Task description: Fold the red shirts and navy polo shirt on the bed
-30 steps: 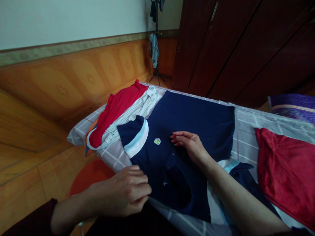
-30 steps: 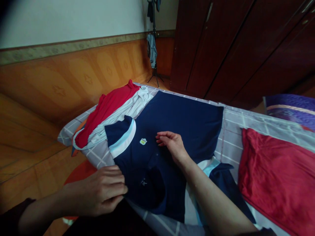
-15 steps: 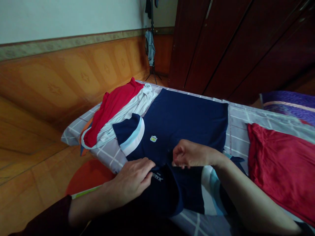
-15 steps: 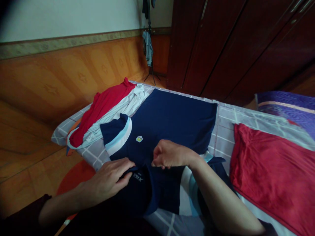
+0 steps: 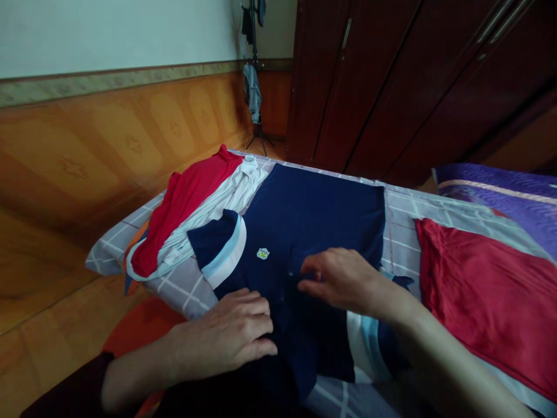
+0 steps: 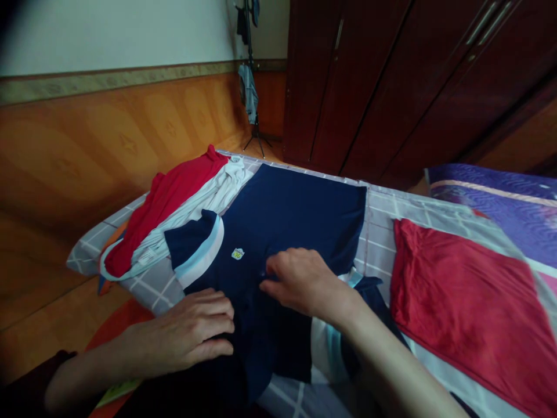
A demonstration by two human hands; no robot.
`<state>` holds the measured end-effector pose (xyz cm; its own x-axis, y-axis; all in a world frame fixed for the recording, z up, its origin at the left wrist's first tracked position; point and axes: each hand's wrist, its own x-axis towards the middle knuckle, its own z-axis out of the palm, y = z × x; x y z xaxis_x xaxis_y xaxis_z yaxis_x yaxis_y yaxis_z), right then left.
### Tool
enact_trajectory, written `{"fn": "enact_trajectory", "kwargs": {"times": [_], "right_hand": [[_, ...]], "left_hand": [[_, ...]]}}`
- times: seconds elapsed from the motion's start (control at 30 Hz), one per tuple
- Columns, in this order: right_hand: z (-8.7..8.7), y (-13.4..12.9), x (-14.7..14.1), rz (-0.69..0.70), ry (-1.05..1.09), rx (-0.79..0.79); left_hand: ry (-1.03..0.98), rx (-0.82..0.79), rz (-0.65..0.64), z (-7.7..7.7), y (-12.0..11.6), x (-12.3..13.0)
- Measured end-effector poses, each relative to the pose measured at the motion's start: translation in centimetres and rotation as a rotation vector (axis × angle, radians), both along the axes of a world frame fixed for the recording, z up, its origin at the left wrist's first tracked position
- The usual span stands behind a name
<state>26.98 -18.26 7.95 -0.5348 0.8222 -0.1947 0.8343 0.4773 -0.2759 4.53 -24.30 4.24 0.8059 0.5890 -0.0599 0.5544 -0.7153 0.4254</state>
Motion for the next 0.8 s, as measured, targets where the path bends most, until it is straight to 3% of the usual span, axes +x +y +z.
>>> {"fn": "enact_trajectory", "kwargs": {"times": [0.13, 0.23, 0.3, 0.4, 0.5, 0.6, 0.73, 0.8], "right_hand": [[1.2, 0.7, 5.1, -0.390, 0.024, 0.091], [-0.3, -0.6, 8.9, -0.563, -0.066, 0.154], [-1.8, -2.2, 10.8, -0.631, -0.126, 0.184], [-3.7, -5.0, 12.2, -0.736, -0.204, 0.182], [-4.7, -7.2, 12.1, -0.791, -0.262, 0.173], [-4.9, -8.2, 11.0, -0.792, -0.312, 0.212], [-4.9, -8.7, 10.0, -0.820, -0.240, 0.291], [-4.8, -9.2, 10.1, -0.925, -0.122, 0.292]], "left_hand": [[0.022, 0.087, -0.104, 2.9, 1.8, 0.8], [-0.007, 0.189, -0.276, 4.2, 3.4, 3.5], [-0.025, 0.232, -0.403, 4.0, 4.4, 6.1], [-0.064, 0.254, -0.506, 1.8, 5.6, 9.9], [-0.144, 0.260, -0.445, -1.8, 6.7, 12.6], [-0.183, 0.243, -0.382, -4.8, 7.4, 13.6], [-0.171, 0.199, -0.390, -6.2, 7.8, 13.5], [-0.160, 0.179, -0.401, -6.1, 7.8, 13.4]]}}
